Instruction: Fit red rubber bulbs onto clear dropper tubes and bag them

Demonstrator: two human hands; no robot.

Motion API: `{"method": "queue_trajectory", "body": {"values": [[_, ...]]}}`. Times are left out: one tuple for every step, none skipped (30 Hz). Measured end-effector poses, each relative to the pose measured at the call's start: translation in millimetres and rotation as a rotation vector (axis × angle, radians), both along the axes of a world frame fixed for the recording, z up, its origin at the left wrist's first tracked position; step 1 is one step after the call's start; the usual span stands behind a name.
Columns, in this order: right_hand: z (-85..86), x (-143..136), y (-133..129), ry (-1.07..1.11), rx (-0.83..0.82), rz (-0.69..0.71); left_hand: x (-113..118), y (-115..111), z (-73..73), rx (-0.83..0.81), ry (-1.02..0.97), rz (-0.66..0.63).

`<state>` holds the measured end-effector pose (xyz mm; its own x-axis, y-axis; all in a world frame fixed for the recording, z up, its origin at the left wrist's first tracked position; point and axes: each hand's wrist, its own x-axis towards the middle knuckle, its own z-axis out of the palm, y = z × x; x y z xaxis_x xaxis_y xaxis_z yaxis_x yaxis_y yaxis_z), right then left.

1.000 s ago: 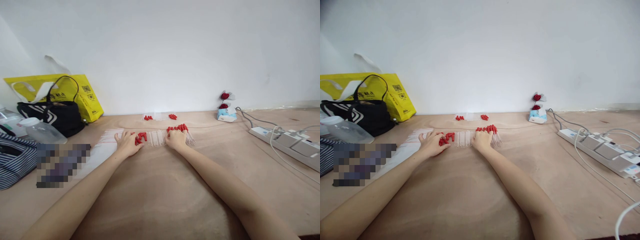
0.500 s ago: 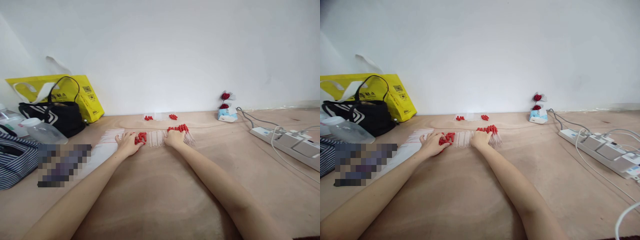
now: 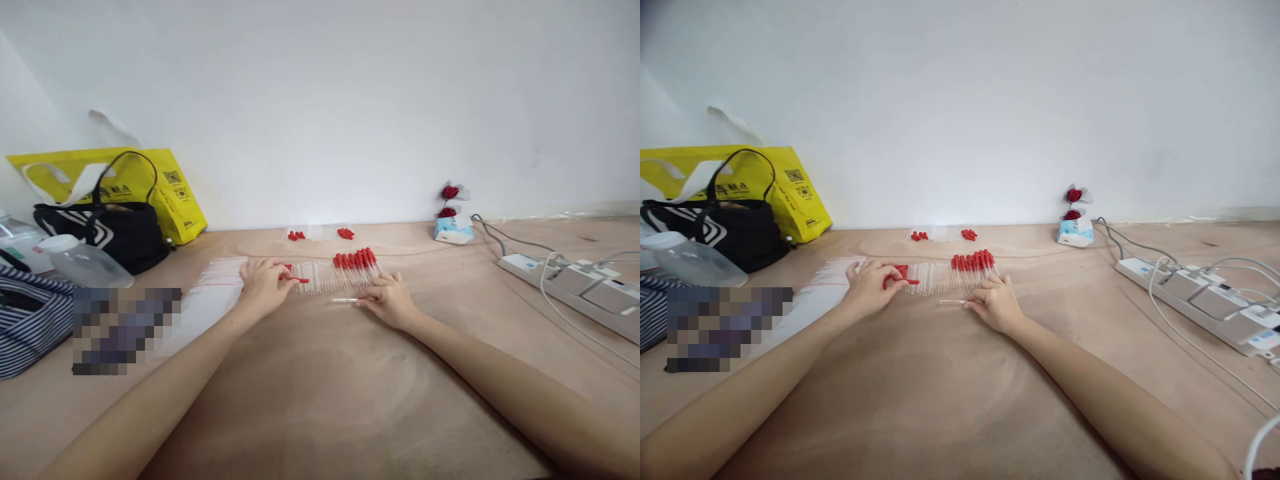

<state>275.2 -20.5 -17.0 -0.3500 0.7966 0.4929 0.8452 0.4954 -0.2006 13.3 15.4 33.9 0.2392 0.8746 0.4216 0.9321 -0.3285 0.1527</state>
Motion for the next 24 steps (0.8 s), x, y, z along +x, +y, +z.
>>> {"method": "queue_trajectory", "body": {"values": [[-1.6, 3.5, -1.3, 0.003, -0.011, 0.006, 6.5, -6.7, -1.9, 0.0, 0.001, -0.051], [-2.9, 6.0, -1.7, 0.008, -0.023, 0.01, 12.4, -13.4, -4.8, 0.007, 0.008, -0.112], [-3.8, 7.5, -1.5, 0.013, -0.037, 0.014, 17.4, -19.5, -8.4, 0.014, 0.018, -0.169], [-4.4, 8.3, -0.7, 0.018, -0.051, 0.019, 21.3, -24.8, -12.2, 0.008, 0.028, -0.216], [-4.7, 8.6, 0.2, 0.021, -0.064, 0.024, 23.9, -29.0, -16.0, -0.004, 0.035, -0.251], [-4.7, 8.5, 1.2, 0.024, -0.076, 0.029, 25.3, -31.9, -19.5, -0.013, 0.037, -0.271], [-4.4, 8.1, 2.0, 0.026, -0.086, 0.031, 25.8, -33.6, -22.5, -0.021, 0.032, -0.282], [-4.0, 7.4, 2.5, 0.027, -0.092, 0.03, 25.5, -34.2, -24.9, -0.025, 0.025, -0.288], [-3.3, 6.6, 2.7, 0.027, -0.096, 0.028, 24.8, -34.0, -26.9, -0.028, 0.016, -0.296], [-2.5, 5.6, 2.5, 0.025, -0.097, 0.029, 24.1, -33.0, -28.5, -0.034, 0.01, -0.312], [-1.7, 4.3, 2.1, 0.022, -0.097, 0.032, 23.7, -31.7, -29.9, -0.044, 0.008, -0.336], [-1.0, 2.8, 1.4, 0.019, -0.098, 0.038, 23.6, -30.3, -31.0, -0.059, 0.012, -0.367], [-0.3, 1.1, 0.6, 0.017, -0.099, 0.045, 23.9, -28.9, -32.1, -0.075, 0.02, -0.4], [0.1, -0.8, -0.2, 0.017, -0.102, 0.055, 24.7, -27.9, -33.0, -0.089, 0.028, -0.429], [0.4, -2.8, -0.8, 0.021, -0.104, 0.066, 25.7, -27.2, -33.8, -0.1, 0.037, -0.454], [0.4, -4.8, -1.4, 0.03, -0.104, 0.075, 26.9, -26.8, -34.5, -0.105, 0.043, -0.471], [0.2, -6.8, -1.9, 0.041, -0.101, 0.083, 28.0, -26.8, -35.0, -0.105, 0.045, -0.482], [-0.2, -8.7, -2.2, 0.049, -0.095, 0.089, 29.0, -27.0, -35.5, -0.098, 0.042, -0.488], [-0.6, -10.4, -2.4, 0.054, -0.086, 0.093, 29.7, -27.4, -35.9, -0.085, 0.032, -0.487], [-1.1, -11.9, -2.6, 0.052, -0.075, 0.096, 30.1, -27.8, -36.3, -0.073, 0.019, -0.483], [-1.5, -13.1, -2.8, 0.045, -0.063, 0.097, 30.3, -28.3, -36.6, -0.062, 0.004, -0.477], [-1.8, -14.0, -3.0, 0.032, -0.052, 0.097, 30.2, -28.7, -37.0, -0.055, -0.011, -0.47], [-2.1, -14.6, -3.3, 0.02, -0.041, 0.093, 30.1, -28.9, -37.4, -0.054, -0.026, -0.462], [-2.2, -14.9, -3.8, 0.013, -0.032, 0.083, 29.9, -29.1, -37.8, -0.059, -0.038, -0.459]]}}
